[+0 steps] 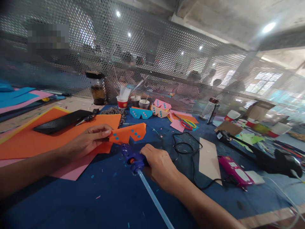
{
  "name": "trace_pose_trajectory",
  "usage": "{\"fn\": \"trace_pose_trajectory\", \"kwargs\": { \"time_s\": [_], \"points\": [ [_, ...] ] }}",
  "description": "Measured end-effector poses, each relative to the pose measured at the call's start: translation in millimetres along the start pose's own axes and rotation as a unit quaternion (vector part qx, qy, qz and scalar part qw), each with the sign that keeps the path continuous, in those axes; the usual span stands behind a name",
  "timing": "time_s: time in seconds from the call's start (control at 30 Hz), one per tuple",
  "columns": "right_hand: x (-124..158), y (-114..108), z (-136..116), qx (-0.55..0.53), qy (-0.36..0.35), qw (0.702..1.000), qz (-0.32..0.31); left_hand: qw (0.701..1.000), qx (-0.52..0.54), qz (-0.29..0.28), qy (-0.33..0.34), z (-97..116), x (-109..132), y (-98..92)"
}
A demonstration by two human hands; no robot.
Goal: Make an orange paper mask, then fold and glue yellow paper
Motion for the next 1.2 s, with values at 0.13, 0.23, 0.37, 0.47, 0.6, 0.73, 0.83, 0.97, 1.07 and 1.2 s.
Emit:
{"fn": "trace_pose_trajectory", "kwargs": {
  "time_s": [0.13, 0.23, 0.37, 0.47, 0.6, 0.73, 0.83, 0.97, 1.07, 1.2],
  "points": [
    [0.0, -0.8, 0.2, 0.001, 0.003, 1.0, 0.004, 1.0, -0.002, 0.0, -0.002, 0.8, 0.2, 1.1],
    [-0.5, -1.5, -1.8, -0.001, 0.002, 1.0, 0.003, 1.0, -0.008, 0.005, -0.001, 2.4, 1.4, 0.9],
    [-0.5, -0.8, -2.9, -0.003, -0.003, 1.0, 0.002, 1.0, -0.006, 0.008, -0.005, 1.8, 2.0, 0.1],
    [0.2, -1.1, -2.6, 0.003, -0.003, 1.0, 0.006, 1.0, -0.008, 0.003, -0.006, 0.5, 1.5, 0.0],
    [0.0, -2.0, -3.6, 0.001, 0.002, 1.0, 0.003, 1.0, -0.011, -0.002, -0.002, 0.5, 0.5, -0.4],
    [-0.3, -2.8, -4.7, 0.001, 0.006, 1.0, 0.002, 1.0, -0.009, 0.003, -0.002, 1.3, 0.3, -1.0],
    [0.3, -4.6, -6.4, -0.007, -0.005, 1.0, 0.01, 1.0, -0.005, 0.013, -0.001, 2.8, 1.0, -0.9],
    [0.9, -11.7, -10.4, -0.034, -0.017, 0.999, 0.03, 1.0, -0.005, 0.014, -0.006, 3.8, 2.0, 1.1],
    [0.4, -14.9, -13.0, -0.05, -0.019, 0.998, 0.038, 1.0, -0.005, 0.02, 0.007, 6.4, 2.2, 0.6],
    [0.0, -14.2, -10.6, -0.055, -0.027, 0.996, 0.065, 0.999, 0.0, 0.036, 0.006, 5.9, 1.6, -1.9]
  ]
}}
Point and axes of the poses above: each hand's wrist, its own x-axis away from the middle knuckle, its own y-axis out of the palm, z = x × y, the point moved 9 cm from there along -x, towards the middle knuckle, and after that the axes turned 6 degrees about -z, right-handed, at the moved point
